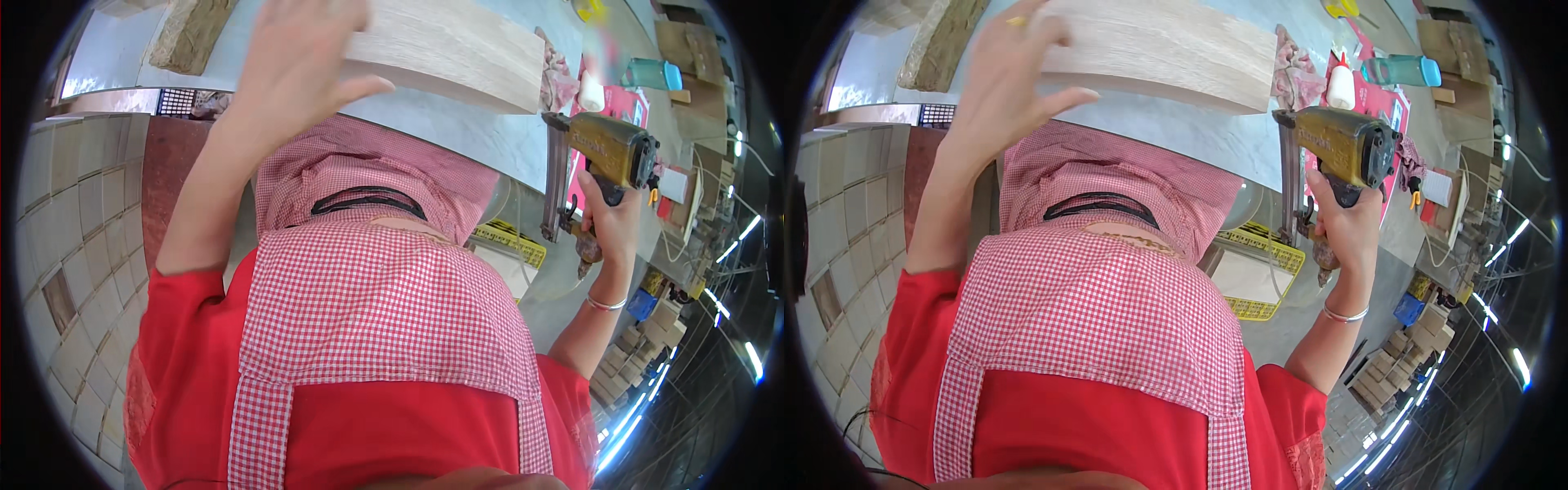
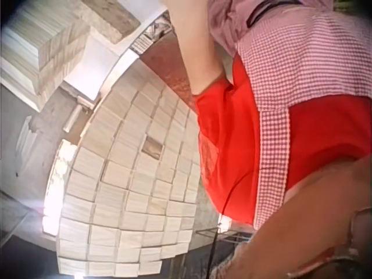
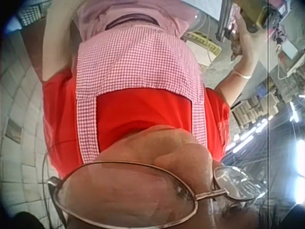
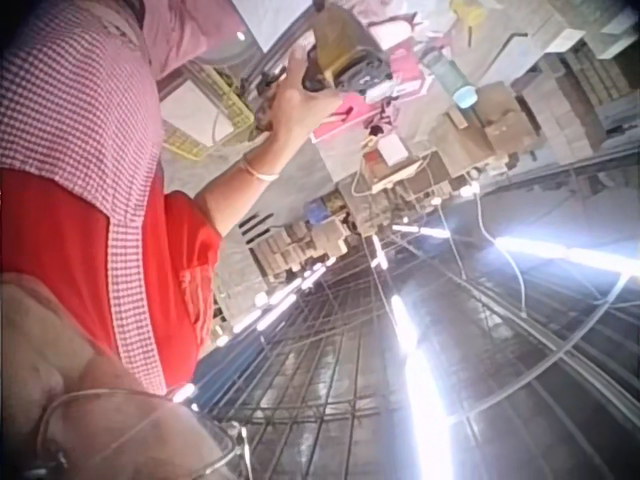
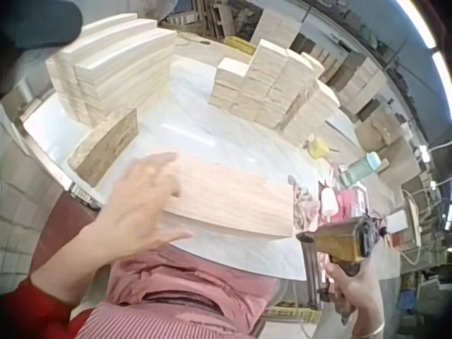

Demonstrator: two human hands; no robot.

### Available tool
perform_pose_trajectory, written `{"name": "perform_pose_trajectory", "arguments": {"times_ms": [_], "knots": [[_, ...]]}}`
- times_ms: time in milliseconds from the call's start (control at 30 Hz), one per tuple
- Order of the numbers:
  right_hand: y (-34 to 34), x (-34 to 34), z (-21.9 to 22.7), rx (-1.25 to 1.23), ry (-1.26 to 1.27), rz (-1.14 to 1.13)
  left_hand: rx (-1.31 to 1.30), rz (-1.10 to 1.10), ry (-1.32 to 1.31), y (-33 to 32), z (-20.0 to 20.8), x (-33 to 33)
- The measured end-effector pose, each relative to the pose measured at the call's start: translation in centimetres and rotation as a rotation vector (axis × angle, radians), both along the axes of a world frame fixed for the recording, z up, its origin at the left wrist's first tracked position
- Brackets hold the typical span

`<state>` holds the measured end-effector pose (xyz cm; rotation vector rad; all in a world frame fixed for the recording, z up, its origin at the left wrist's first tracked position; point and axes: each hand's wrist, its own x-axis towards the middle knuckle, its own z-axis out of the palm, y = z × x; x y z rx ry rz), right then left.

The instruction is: Assembling small wooden boxes using wood glue and a pneumatic nail gun.

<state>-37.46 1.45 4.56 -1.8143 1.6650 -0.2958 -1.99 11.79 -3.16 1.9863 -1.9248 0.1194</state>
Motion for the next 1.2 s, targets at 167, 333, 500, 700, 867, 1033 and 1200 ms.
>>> {"name": "perform_pose_trajectory", "arguments": {"times_ms": [167,333,500,700,867,1033,1200], "knots": [[0.3,1.0,0.4,0.033,0.022,0.008,-0.444,-0.413,0.027,-6.4,-3.8,0.7],[-0.1,0.7,0.1,0.065,0.043,0.002,0.056,-0.370,0.020,-7.5,-0.8,-0.1],[0.1,0.7,-0.1,0.098,-0.037,-0.019,-0.272,-0.493,0.096,-7.6,-4.5,1.2],[0.3,1.0,-0.2,0.104,0.017,-0.050,0.358,-0.280,-0.024,-7.9,1.8,-0.9],[1.6,3.3,0.5,-0.020,0.030,0.026,0.337,-0.207,0.070,-7.4,1.9,-2.2],[2.1,4.8,0.4,0.052,-0.050,0.078,0.241,-0.124,0.179,-6.9,1.2,-4.7],[2.0,6.0,0.2,0.103,-0.029,0.102,0.146,-0.135,0.207,-6.8,0.2,-4.6]]}}
